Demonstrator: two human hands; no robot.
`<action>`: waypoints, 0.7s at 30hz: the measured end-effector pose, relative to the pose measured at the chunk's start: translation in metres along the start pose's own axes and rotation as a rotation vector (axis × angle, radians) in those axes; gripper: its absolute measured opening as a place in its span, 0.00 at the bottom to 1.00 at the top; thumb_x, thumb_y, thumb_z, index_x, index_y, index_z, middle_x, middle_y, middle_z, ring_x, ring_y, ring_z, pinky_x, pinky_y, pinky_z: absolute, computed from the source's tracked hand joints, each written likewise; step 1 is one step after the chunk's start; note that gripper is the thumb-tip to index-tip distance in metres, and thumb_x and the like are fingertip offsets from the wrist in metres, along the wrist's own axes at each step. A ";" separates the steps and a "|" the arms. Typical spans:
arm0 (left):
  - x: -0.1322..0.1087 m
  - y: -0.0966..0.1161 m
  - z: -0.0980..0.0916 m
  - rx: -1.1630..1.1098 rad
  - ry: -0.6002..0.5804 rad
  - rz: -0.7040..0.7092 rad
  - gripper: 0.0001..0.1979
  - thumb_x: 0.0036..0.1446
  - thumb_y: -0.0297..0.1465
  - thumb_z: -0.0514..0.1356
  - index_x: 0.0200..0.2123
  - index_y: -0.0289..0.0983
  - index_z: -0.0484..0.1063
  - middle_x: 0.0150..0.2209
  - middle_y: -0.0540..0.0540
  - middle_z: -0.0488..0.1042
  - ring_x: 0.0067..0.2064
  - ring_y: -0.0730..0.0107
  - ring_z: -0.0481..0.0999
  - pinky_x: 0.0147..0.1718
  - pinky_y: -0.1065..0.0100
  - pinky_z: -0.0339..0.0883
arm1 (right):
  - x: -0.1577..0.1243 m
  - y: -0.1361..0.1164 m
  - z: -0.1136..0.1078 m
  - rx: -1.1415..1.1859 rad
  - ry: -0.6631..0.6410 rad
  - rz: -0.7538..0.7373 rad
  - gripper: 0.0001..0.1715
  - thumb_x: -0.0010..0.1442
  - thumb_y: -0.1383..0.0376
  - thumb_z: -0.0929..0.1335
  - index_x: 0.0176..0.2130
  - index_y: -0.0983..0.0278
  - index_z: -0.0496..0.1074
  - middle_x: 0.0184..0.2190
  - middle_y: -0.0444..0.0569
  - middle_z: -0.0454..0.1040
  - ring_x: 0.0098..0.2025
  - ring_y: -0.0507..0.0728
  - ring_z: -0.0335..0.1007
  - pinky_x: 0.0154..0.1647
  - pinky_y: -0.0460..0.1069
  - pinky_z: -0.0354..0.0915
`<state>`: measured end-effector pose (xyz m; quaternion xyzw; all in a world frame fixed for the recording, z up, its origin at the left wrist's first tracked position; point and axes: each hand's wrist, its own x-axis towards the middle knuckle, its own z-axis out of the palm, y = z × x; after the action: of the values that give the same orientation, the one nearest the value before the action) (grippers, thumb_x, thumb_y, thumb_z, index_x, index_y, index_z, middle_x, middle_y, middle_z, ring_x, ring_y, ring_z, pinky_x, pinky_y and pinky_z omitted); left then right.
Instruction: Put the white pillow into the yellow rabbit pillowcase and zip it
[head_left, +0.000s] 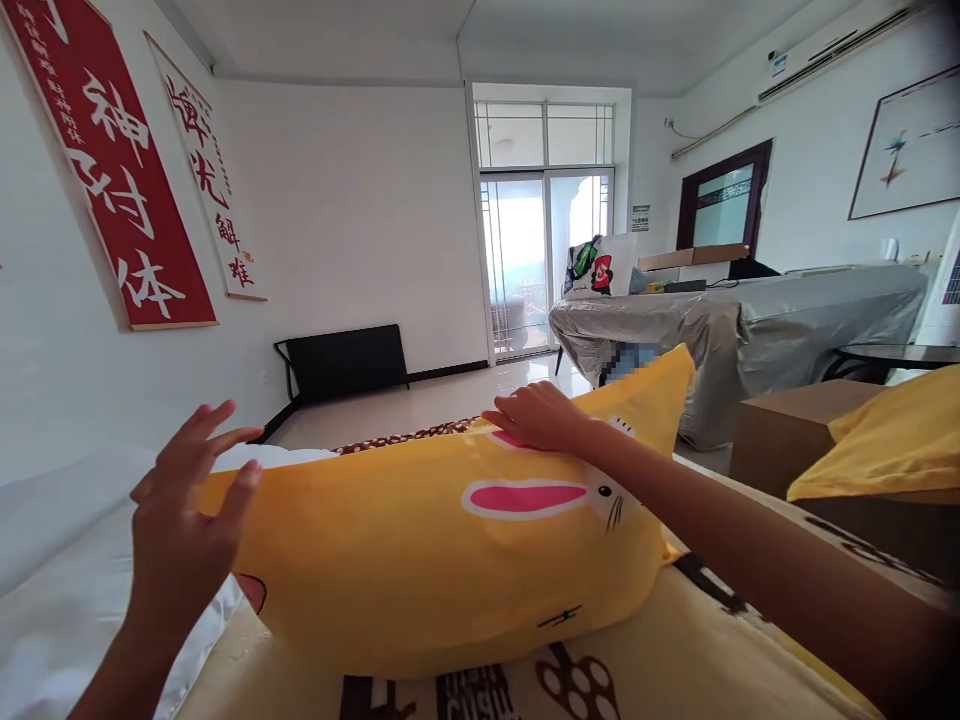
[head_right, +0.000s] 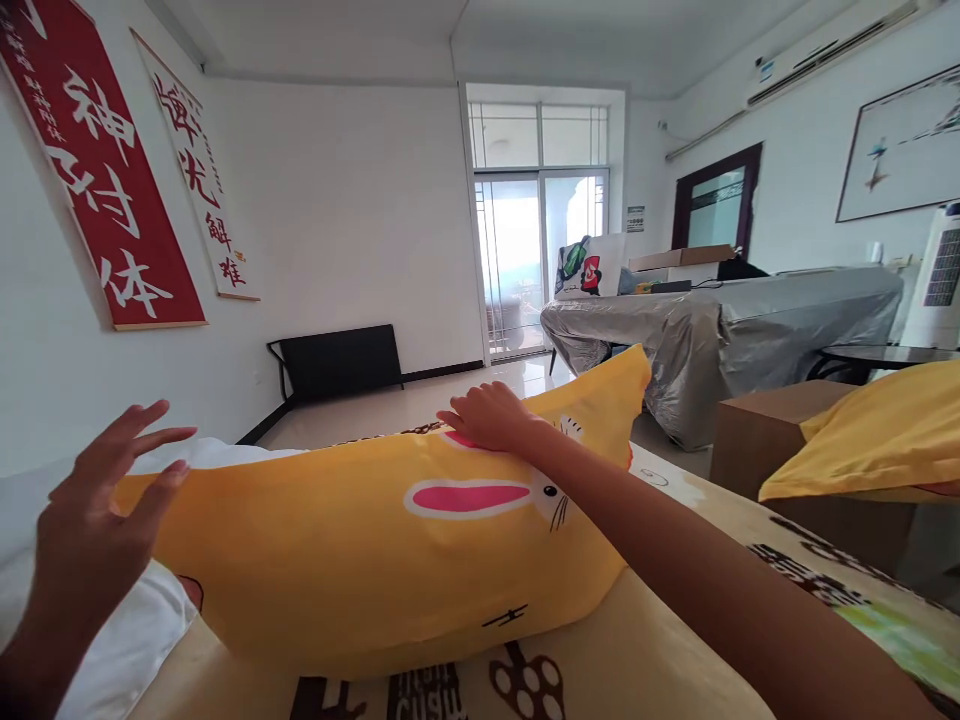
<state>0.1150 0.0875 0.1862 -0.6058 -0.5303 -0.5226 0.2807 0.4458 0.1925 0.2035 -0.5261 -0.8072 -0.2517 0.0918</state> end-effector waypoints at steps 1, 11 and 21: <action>-0.002 0.017 0.009 0.008 -0.074 0.115 0.12 0.61 0.35 0.50 0.44 0.43 0.69 0.58 0.47 0.68 0.62 0.57 0.62 0.59 0.50 0.52 | 0.001 -0.010 -0.005 0.016 0.030 0.020 0.27 0.68 0.55 0.54 0.35 0.66 0.74 0.31 0.56 0.77 0.35 0.61 0.73 0.34 0.50 0.56; -0.015 0.069 0.090 0.072 -0.883 0.082 0.26 0.65 0.43 0.37 0.39 0.39 0.72 0.36 0.43 0.78 0.40 0.58 0.76 0.38 0.63 0.64 | 0.007 -0.074 0.017 0.212 0.021 -0.010 0.19 0.64 0.61 0.57 0.38 0.66 0.74 0.36 0.56 0.78 0.38 0.60 0.74 0.40 0.52 0.60; -0.014 -0.062 0.085 0.384 -0.887 -0.217 0.31 0.61 0.46 0.36 0.43 0.38 0.75 0.36 0.40 0.79 0.43 0.50 0.75 0.39 0.59 0.62 | 0.005 0.068 0.065 0.007 -0.054 0.339 0.26 0.66 0.59 0.54 0.39 0.67 0.75 0.37 0.59 0.77 0.40 0.63 0.73 0.37 0.51 0.59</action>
<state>0.0865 0.1758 0.1350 -0.6485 -0.7454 -0.1333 0.0783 0.5121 0.2508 0.1703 -0.6609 -0.7100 -0.2156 0.1128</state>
